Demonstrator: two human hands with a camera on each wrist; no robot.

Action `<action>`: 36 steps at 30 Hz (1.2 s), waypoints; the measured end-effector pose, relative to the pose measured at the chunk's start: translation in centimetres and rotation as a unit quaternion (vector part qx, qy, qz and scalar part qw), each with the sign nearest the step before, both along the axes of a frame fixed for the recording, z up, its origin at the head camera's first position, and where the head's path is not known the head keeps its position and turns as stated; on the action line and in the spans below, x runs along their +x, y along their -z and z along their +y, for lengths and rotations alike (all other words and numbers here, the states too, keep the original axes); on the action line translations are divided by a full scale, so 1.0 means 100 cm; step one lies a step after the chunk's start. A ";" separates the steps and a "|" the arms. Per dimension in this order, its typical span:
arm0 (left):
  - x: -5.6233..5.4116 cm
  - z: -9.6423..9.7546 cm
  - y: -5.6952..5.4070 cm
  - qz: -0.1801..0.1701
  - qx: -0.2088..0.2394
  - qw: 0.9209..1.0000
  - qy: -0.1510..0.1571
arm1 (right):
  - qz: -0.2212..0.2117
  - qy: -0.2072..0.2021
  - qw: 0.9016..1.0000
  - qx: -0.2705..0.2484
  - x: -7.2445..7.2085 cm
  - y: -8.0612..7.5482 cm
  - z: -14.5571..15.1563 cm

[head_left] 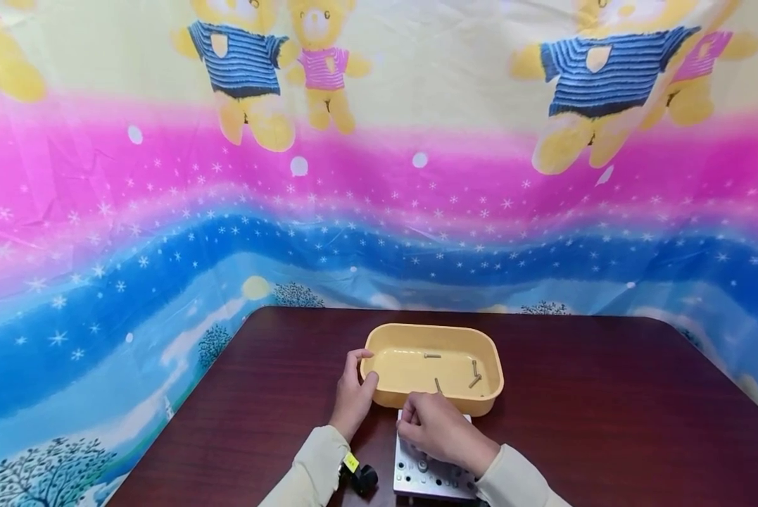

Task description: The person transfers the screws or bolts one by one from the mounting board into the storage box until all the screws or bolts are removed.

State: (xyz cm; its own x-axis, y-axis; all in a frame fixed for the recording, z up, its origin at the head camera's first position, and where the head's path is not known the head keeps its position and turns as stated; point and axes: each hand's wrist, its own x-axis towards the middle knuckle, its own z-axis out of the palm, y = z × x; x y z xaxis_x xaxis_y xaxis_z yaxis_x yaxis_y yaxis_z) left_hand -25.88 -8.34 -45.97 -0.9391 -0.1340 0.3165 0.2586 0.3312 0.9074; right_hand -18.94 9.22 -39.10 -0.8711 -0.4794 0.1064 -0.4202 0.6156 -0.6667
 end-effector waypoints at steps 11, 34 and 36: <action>-0.001 -0.001 0.001 -0.003 -0.004 1.000 -0.001 | 0.023 -0.029 0.998 -0.049 0.003 -0.011 0.000; -0.001 0.000 0.001 0.000 -0.004 1.000 -0.002 | 0.036 0.081 0.992 -0.091 -0.033 -0.026 0.051; -0.002 0.000 0.000 0.001 -0.005 1.000 -0.001 | 0.025 0.103 0.990 -0.089 -0.039 -0.027 0.062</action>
State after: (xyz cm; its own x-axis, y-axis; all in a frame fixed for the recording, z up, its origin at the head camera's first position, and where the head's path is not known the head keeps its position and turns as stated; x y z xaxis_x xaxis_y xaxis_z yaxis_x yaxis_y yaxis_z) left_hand -26.07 -8.30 -46.01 -0.9382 -0.1333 0.3194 0.2591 0.3413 0.9035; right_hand -22.87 15.37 -36.44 -0.9398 -0.2626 0.2186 -0.3335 0.5660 -0.7539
